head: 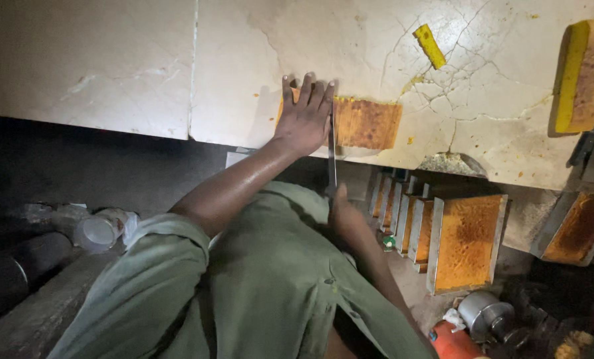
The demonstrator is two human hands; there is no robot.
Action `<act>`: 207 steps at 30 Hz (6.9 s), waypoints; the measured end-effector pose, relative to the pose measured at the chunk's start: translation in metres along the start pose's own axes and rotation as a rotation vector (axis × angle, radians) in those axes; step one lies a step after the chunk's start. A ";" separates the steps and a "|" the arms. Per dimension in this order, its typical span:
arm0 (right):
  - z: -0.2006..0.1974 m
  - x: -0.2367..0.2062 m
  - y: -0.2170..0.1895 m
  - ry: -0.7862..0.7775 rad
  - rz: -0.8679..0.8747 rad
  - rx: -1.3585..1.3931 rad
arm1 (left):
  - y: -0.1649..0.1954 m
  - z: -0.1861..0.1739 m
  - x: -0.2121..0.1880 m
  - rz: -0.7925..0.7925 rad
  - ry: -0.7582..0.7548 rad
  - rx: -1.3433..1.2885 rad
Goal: The person removes a rectangular honeycomb frame from a metal tray and places it on a white table. Using a long knife, they cut the frame into smaller rectangular pieces, trimming the edges and stacking the cut pieces. The person repeats this process with additional frames.
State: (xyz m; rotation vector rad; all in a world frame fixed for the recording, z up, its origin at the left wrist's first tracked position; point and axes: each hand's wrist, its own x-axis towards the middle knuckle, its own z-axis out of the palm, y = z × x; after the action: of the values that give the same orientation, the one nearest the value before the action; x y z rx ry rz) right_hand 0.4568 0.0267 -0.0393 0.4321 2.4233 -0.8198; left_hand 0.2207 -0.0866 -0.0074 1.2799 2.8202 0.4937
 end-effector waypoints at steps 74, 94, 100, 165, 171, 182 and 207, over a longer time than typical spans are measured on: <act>-0.006 -0.019 -0.100 0.004 0.062 0.131 | -0.047 0.000 -0.013 -0.005 -0.068 -0.363; 0.020 -0.012 -0.082 0.114 -0.151 0.104 | -0.066 0.009 -0.020 0.067 -0.010 -0.379; -0.047 0.079 -0.128 0.115 0.086 0.151 | -0.072 0.001 -0.019 0.064 -0.028 -0.407; -0.016 0.075 -0.187 0.159 0.163 0.222 | -0.088 -0.027 -0.043 -0.205 -0.200 -0.158; 0.059 0.020 -0.118 0.022 0.129 0.373 | -0.089 -0.024 -0.037 -0.204 -0.275 -0.145; -0.011 0.054 -0.152 0.230 0.000 0.312 | -0.090 -0.004 -0.045 -0.270 0.079 -0.315; -0.167 -0.003 0.089 0.789 -0.080 0.230 | 0.008 -0.047 0.020 0.351 0.114 -0.136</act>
State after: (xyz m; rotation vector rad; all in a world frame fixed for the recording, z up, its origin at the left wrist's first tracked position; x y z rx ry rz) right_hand 0.4345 0.2003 0.0333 0.8869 3.0801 -1.1237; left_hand 0.2063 -0.0801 0.0419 1.7762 2.5947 0.7734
